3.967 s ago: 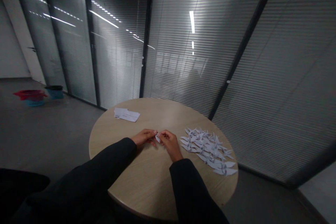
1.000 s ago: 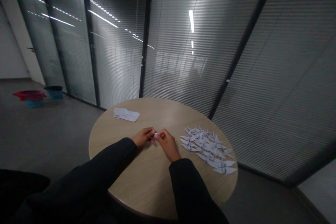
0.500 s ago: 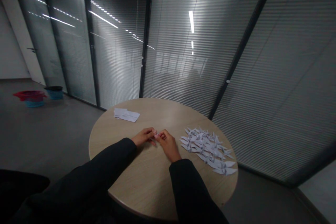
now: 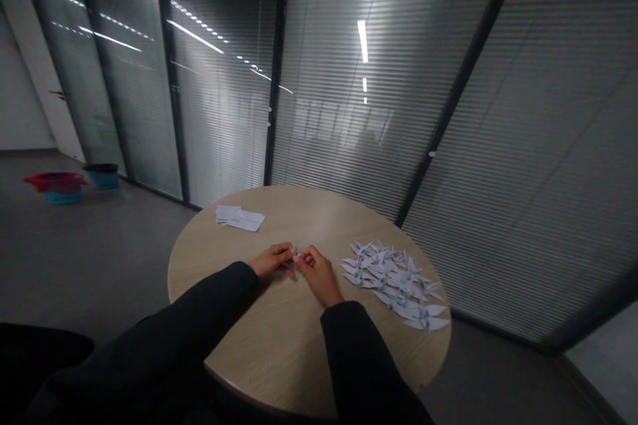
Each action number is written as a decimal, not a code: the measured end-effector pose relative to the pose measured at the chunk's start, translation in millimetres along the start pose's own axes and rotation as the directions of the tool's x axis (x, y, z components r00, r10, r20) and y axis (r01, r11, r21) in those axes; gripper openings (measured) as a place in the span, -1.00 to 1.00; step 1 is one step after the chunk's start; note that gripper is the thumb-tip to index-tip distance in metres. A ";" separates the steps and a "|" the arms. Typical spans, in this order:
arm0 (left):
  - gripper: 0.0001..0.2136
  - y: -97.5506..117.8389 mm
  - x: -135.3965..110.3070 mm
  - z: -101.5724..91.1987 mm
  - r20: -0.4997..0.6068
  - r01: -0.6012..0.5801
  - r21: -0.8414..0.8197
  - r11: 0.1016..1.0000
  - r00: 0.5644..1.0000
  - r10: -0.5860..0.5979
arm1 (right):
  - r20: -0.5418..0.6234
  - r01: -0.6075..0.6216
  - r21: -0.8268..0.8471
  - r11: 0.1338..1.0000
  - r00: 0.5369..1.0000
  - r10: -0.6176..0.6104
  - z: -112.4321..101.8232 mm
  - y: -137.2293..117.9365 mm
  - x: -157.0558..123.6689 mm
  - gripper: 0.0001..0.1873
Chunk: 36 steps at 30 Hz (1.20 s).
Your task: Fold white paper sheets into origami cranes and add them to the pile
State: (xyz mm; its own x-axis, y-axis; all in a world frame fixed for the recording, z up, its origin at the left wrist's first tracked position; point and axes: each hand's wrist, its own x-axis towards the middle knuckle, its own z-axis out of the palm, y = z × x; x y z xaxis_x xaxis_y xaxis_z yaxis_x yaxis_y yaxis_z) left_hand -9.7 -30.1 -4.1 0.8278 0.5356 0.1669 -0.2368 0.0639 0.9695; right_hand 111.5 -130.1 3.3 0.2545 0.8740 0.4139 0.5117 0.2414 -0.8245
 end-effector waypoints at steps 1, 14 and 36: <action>-0.54 0.3 -0.5 0.4 0.001 -0.001 -0.001 1.000 1.000 0.001 | 0.001 0.002 -0.001 1.000 1.000 -0.002 -0.1 -0.1 -0.1 -0.74; -0.52 0.7 -3.6 0.4 0.010 0.006 0.038 0.999 1.000 -0.007 | 0.048 -0.030 0.068 0.997 0.998 0.027 -1.1 -3.9 -2.4 -0.74; -0.59 8.0 -7.4 3.6 -0.020 0.044 -0.109 0.993 0.999 -0.046 | -0.014 0.042 0.019 0.999 0.999 -0.042 -3.7 -8.2 -2.6 -0.75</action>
State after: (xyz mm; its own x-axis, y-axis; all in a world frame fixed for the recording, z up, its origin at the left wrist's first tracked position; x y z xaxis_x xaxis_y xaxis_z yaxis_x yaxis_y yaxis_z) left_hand -15.9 -36.6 3.1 0.8275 0.5489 0.1181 -0.2544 0.1790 0.9504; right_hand 109.7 -135.9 10.5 0.2444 0.8572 0.4532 0.5066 0.2856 -0.8135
